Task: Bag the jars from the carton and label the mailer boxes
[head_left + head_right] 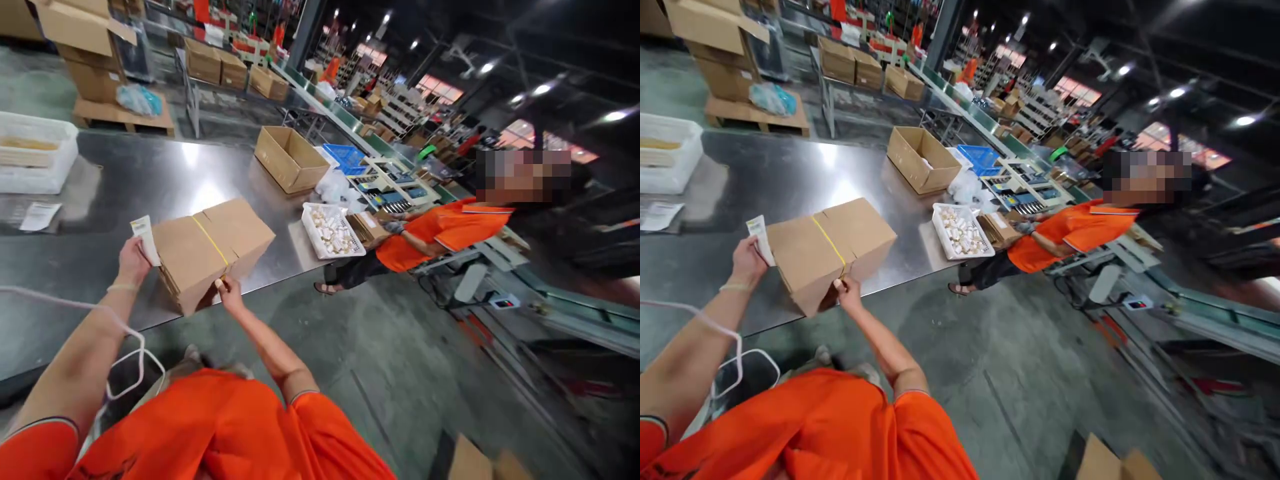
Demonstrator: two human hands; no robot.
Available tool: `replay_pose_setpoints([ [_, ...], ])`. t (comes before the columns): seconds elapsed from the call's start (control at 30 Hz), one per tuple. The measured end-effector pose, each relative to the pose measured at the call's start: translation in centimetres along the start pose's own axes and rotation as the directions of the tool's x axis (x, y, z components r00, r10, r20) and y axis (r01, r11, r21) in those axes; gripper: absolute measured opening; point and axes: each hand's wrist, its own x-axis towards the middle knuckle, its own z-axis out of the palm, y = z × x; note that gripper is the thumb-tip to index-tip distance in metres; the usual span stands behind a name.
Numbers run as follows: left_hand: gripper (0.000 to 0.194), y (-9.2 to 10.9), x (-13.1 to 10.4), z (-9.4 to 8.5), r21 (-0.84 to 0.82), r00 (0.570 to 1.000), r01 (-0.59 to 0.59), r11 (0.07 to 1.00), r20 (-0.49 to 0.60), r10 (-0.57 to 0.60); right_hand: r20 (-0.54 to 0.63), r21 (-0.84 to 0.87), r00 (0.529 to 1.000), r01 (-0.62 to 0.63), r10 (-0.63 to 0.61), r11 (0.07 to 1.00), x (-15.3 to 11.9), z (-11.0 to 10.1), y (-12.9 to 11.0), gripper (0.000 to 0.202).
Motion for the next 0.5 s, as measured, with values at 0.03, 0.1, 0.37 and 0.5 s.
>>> replay_pose_setpoints([
  [0.03,0.026,-0.1,1.1,0.4,0.012,1.0,-0.01,1.0,-0.002,0.01,0.016,-0.009,1.0,0.002,-0.002,1.0,0.1,0.6,0.1,0.04],
  [0.1,0.025,-0.1,3.0,1.3,0.037,1.0,-0.024,0.999,-0.009,0.025,0.049,-0.026,0.999,0.008,-0.007,1.0,0.4,1.8,0.0,0.03],
  [0.37,0.027,2.9,5.8,-3.3,0.185,0.987,-0.043,0.982,-0.147,0.071,0.077,0.091,0.994,-0.087,0.08,0.992,0.8,1.3,-0.5,0.029],
  [0.5,0.02,3.5,3.9,-8.1,0.375,0.965,-0.158,0.914,-0.137,0.223,0.182,0.169,0.98,-0.116,0.085,0.979,1.1,0.3,-0.5,0.032],
])
